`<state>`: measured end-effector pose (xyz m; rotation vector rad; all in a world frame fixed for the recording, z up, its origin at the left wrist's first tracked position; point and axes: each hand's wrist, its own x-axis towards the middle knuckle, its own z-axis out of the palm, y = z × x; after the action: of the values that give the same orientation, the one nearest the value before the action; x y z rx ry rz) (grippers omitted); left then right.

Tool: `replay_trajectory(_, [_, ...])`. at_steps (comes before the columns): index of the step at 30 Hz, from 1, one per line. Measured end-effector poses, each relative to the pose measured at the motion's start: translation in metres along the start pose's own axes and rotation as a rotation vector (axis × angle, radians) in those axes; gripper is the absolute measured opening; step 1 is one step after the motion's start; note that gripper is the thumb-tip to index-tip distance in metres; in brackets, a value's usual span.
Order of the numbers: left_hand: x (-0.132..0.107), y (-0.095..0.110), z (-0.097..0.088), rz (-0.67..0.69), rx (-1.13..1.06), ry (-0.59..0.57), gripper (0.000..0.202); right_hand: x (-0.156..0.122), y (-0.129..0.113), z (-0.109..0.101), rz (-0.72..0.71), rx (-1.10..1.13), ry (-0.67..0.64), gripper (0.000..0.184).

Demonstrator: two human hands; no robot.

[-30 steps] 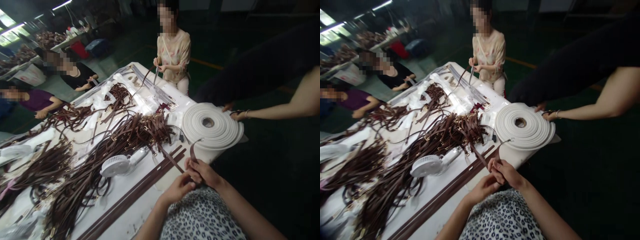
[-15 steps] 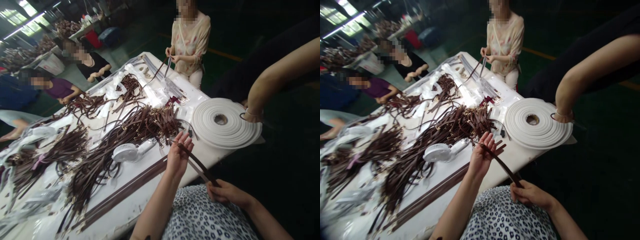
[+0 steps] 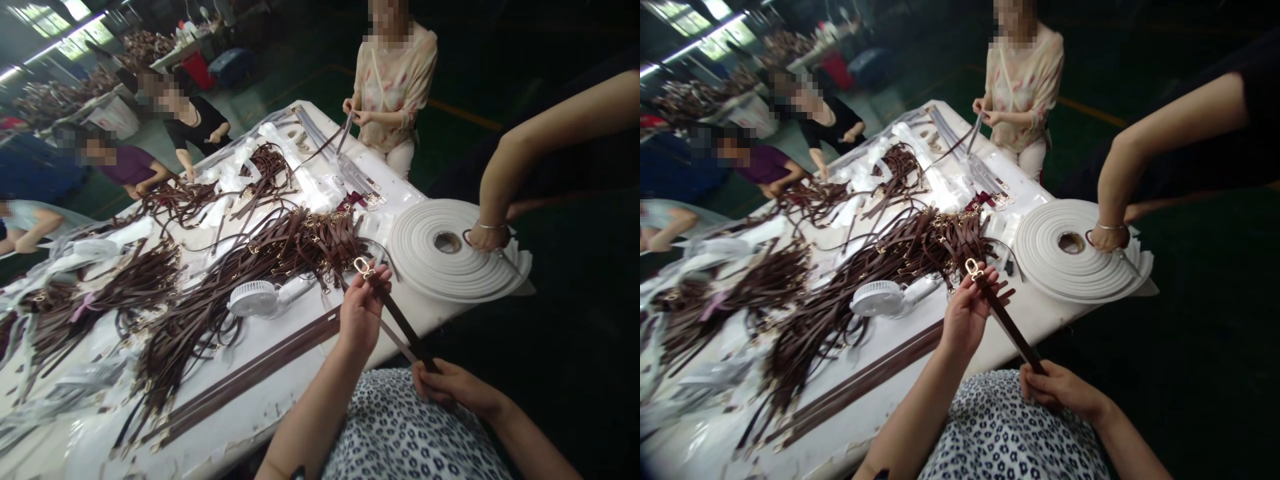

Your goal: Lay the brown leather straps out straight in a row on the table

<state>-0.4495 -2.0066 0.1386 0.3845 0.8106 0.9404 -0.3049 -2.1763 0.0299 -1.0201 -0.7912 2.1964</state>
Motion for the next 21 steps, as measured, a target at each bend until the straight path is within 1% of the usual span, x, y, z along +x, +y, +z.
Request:
replay_trajectory(1, [-0.001,0.0,-0.001,0.018,0.033,0.011,0.033,0.002,0.001,0.0,-0.014,-0.058,0.074,0.051])
replay_trajectory(2, [-0.002,0.0,-0.001,0.038,0.063,0.023,0.033,0.004,0.003,-0.001,-0.047,-0.148,0.189,0.051])
replay_trajectory(4, [-0.006,0.001,-0.002,0.077,0.088,0.052,0.032,0.009,0.006,-0.002,-0.151,-0.411,0.502,0.046])
replay_trajectory(6, [-0.012,0.003,-0.003,0.092,0.054,0.067,0.036,0.015,0.009,-0.004,-0.248,-0.685,0.824,0.037])
replay_trajectory(7, [-0.016,0.004,-0.003,0.106,0.02,0.075,0.039,0.018,0.011,-0.004,-0.277,-0.795,0.945,0.033])
replay_trajectory(8, [-0.02,0.006,-0.004,0.124,-0.017,0.083,0.043,0.021,0.012,-0.004,-0.302,-0.884,1.033,0.03])
replay_trajectory(9, [-0.024,0.007,-0.005,0.148,-0.053,0.089,0.046,0.023,0.012,-0.003,-0.331,-0.952,1.091,0.028])
replay_trajectory(11, [-0.031,0.011,-0.007,0.201,-0.118,0.091,0.05,0.026,0.011,-0.001,-0.403,-1.037,1.131,0.025])
replay_trajectory(14, [-0.037,0.015,-0.01,0.222,-0.145,0.036,0.055,0.029,0.007,0.006,-0.493,-1.074,1.113,0.02])
replay_trajectory(16, [-0.04,0.015,-0.012,0.207,-0.142,-0.016,0.057,0.032,0.003,0.013,-0.508,-1.042,1.075,0.018])
replay_trajectory(19, [-0.048,0.02,-0.018,0.187,-0.153,-0.043,0.051,0.035,-0.004,0.024,-0.503,-0.924,0.945,0.021])
replay_trajectory(21, [-0.06,0.033,-0.029,0.177,-0.139,-0.039,0.046,0.034,-0.013,0.032,-0.513,-0.841,0.782,0.026])
